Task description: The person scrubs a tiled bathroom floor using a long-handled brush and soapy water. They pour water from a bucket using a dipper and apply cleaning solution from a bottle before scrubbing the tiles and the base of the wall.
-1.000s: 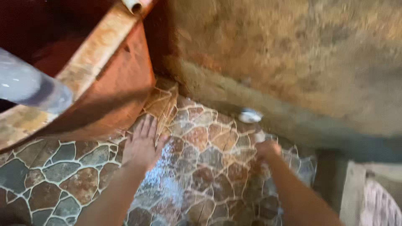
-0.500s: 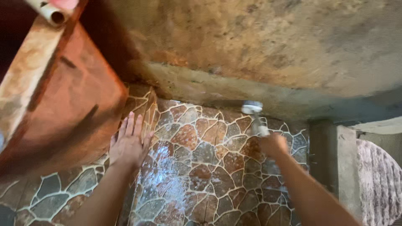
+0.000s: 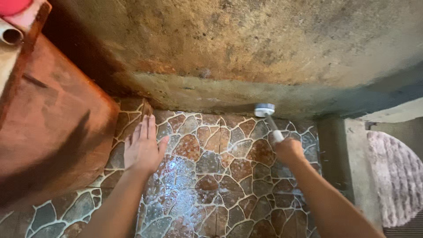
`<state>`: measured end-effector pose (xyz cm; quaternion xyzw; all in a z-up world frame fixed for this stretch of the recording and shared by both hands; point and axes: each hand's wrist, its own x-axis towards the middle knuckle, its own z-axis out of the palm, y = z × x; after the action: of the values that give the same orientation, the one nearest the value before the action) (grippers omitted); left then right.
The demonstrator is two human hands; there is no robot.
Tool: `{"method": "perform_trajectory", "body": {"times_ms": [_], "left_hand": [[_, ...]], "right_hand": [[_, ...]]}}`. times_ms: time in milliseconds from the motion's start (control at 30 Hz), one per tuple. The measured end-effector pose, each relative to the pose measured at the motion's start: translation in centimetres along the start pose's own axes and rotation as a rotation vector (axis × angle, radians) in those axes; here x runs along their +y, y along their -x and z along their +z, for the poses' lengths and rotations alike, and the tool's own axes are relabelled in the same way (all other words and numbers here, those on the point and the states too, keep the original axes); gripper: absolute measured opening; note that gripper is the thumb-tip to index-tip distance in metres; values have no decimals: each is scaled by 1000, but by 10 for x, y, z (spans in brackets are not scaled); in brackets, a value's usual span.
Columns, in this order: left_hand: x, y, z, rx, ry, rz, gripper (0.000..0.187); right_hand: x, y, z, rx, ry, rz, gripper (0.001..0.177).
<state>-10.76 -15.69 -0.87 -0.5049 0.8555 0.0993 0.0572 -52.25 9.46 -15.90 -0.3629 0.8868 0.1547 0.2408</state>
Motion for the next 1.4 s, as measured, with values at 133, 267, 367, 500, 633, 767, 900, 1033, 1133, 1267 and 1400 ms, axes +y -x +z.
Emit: {"method": "perform_trajectory", "body": {"times_ms": [133,267,367,500,633,767,900,1033,1133,1267,1400], "left_hand": [[0,-6,7,-2,-55,0,81],[6,-14,10,0,-82,7,79],[7,-18,5,-2,-133,47,75],[15,-24,-3,-14,-128,41,70],[28,-27,-9,-9,-127,36,70],[27,-29,-12,44,-136,69,69],[18,-32,-12,70,-155,74,70],[19,-21,-5,-1,-127,-1,71],[24,-15,-2,-49,-174,4,72],[28,-15,-5,-80,-142,-7,71],[24,1,-9,-105,-149,-37,70]], "right_hand": [[-40,6,14,-95,-315,128,51],[24,12,16,60,-286,132,58],[51,-3,9,-8,-376,314,51],[19,-7,23,-81,583,-328,34],[-3,12,19,-53,-190,45,54],[54,17,-4,-138,-315,307,51],[71,4,9,71,-146,297,36],[40,28,30,-5,-206,97,44],[35,50,6,-10,-223,98,43],[98,31,-7,-45,-189,281,49],[132,15,1,139,-334,469,53]]}}
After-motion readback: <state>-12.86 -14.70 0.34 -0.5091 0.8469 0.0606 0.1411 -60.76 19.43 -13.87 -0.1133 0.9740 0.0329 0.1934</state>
